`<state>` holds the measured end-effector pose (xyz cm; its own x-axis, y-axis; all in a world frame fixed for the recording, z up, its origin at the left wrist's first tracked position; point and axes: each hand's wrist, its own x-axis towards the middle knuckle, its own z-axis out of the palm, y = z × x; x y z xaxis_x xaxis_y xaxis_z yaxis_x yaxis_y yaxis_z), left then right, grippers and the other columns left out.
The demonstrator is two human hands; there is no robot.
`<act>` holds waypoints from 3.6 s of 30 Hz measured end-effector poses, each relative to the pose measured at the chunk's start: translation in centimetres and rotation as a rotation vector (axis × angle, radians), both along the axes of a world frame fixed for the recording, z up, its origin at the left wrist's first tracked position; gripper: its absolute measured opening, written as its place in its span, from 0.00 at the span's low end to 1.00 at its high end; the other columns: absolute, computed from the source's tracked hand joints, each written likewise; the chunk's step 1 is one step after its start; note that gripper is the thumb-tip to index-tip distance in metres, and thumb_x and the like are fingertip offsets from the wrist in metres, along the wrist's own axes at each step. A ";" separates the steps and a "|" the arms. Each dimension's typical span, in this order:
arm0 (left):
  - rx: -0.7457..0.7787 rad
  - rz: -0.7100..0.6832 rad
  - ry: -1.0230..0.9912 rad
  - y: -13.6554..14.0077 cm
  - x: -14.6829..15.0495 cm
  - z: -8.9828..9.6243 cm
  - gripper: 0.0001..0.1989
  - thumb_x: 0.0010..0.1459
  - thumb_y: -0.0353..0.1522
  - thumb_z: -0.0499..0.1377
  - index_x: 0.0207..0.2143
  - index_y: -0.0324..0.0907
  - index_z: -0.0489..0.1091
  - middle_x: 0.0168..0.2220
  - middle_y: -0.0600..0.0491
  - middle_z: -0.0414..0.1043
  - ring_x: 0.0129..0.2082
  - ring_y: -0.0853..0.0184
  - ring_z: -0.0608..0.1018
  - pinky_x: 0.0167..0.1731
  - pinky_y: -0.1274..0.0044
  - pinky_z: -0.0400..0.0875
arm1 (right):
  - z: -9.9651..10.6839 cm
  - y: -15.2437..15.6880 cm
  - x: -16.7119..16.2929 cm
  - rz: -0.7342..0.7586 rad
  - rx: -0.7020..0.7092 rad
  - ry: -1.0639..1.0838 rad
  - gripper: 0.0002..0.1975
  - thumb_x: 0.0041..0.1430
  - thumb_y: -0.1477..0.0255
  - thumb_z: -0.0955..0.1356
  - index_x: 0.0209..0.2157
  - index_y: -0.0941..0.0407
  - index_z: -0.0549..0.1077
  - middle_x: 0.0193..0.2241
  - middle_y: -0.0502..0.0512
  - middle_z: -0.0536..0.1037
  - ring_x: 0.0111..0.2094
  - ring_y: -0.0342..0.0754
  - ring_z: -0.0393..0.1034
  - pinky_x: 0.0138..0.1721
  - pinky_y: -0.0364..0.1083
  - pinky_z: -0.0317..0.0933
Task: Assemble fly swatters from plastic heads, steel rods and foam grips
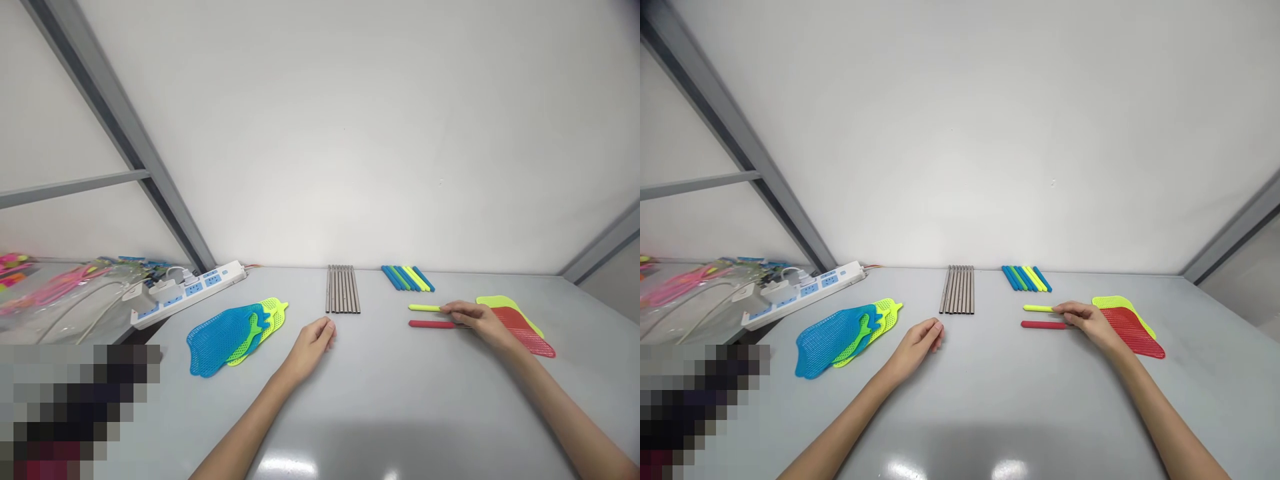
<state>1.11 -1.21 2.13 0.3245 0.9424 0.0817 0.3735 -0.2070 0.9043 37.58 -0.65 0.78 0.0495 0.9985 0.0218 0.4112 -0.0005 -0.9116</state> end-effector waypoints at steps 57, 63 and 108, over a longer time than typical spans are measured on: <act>0.061 -0.007 0.126 0.1 -0.1 -0.4 0.13 0.54 0.35 0.42 0.31 0.41 0.63 0.21 0.58 0.60 0.21 0.72 0.63 0.22 0.80 0.57 | -1.4 -0.5 -0.6 -0.250 -0.127 0.515 0.12 0.48 0.69 0.65 0.34 0.61 0.69 0.26 0.59 0.74 0.29 0.49 0.70 0.37 0.46 0.66; 0.063 -0.018 0.122 0.0 -0.1 -0.3 0.13 0.54 0.35 0.42 0.31 0.42 0.63 0.21 0.58 0.61 0.22 0.72 0.64 0.23 0.80 0.57 | -1.1 -0.8 -0.9 -0.210 -0.127 0.558 0.14 0.50 0.69 0.64 0.38 0.61 0.67 0.28 0.59 0.74 0.32 0.49 0.70 0.40 0.48 0.64; 0.037 0.403 0.954 -0.8 -12.2 0.1 0.30 0.52 0.46 0.40 0.55 0.41 0.44 0.55 0.42 0.46 0.54 0.53 0.50 0.46 0.63 0.50 | -0.6 -2.9 -9.7 0.039 -0.279 0.579 0.12 0.50 0.65 0.63 0.30 0.60 0.69 0.24 0.55 0.71 0.23 0.43 0.66 0.27 0.41 0.62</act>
